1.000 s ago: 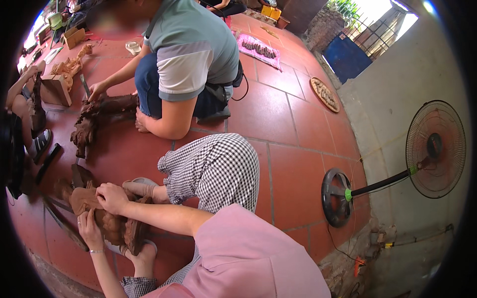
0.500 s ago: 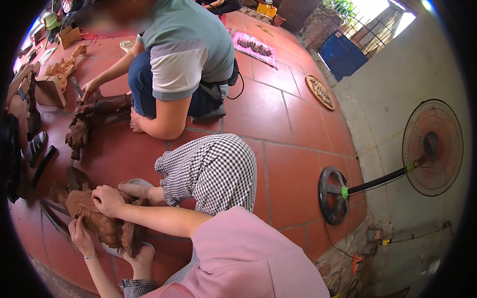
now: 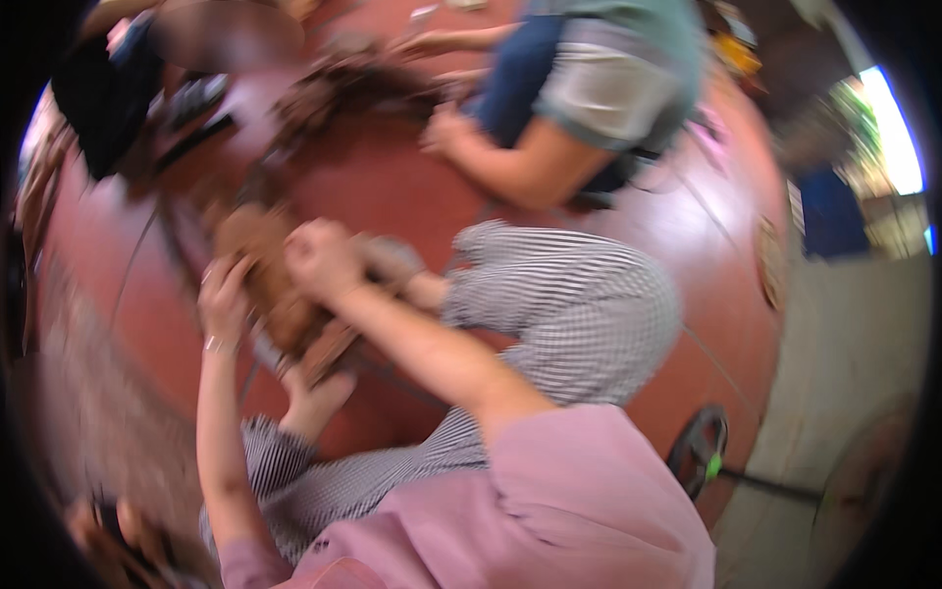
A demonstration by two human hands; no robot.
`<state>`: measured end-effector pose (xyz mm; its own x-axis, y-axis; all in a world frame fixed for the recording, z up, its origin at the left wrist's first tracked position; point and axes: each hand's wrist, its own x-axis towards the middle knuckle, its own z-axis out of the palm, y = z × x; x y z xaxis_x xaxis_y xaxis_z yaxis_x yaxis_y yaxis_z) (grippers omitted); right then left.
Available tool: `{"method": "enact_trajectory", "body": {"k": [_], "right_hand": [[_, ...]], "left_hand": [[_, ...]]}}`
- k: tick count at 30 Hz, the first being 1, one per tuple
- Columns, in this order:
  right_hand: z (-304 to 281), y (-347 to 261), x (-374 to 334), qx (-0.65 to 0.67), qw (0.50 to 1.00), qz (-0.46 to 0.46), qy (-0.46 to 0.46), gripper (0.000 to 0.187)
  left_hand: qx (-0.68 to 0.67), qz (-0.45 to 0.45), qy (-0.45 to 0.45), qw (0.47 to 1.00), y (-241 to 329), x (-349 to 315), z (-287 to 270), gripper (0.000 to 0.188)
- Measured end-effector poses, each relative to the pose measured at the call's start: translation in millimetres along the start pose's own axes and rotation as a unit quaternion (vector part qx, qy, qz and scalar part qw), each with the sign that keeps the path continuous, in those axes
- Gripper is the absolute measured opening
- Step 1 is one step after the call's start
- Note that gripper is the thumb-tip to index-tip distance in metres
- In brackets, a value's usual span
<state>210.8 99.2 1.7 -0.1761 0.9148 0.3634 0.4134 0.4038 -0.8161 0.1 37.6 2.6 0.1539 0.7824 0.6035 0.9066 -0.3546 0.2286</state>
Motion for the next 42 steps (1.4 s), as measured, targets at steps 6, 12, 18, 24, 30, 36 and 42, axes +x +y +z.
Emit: {"method": "enact_trajectory", "body": {"k": [6,12,18,24,30,36,42], "right_hand": [[10.0,-20.2,-1.6,0.007,0.997,0.049,-0.056,0.014],[-1.0,-18.6,-0.6,0.004,0.994,0.068,-0.091,0.014],[-2.7,-16.2,3.7,-0.014,0.996,0.044,-0.072,0.013],[0.9,-13.2,0.4,0.015,0.995,0.055,-0.088,0.012],[0.4,-17.4,0.3,0.001,0.995,0.051,-0.084,0.013],[1.0,-15.5,1.2,0.018,0.995,0.049,-0.09,0.012],[2.2,-20.7,0.5,0.008,0.995,0.046,-0.084,0.012]], "left_hand": [[0.012,-0.005,0.047,0.999,-14.5,-8.0,-17.3,0.025],[-0.01,0.03,0.026,0.999,-13.2,-16.1,-14.0,0.025],[-0.033,0.014,0.055,0.998,-15.5,-13.0,-2.4,0.024],[-0.038,0.02,0.026,0.999,-8.0,-2.7,1.0,0.026],[-0.045,-0.01,0.009,0.999,-24.2,-23.1,-14.8,0.025],[-0.062,0.012,0.005,0.998,-8.8,-0.8,-2.1,0.025],[-0.061,-0.008,-0.005,0.998,-35.9,-18.3,-19.2,0.021]]}}
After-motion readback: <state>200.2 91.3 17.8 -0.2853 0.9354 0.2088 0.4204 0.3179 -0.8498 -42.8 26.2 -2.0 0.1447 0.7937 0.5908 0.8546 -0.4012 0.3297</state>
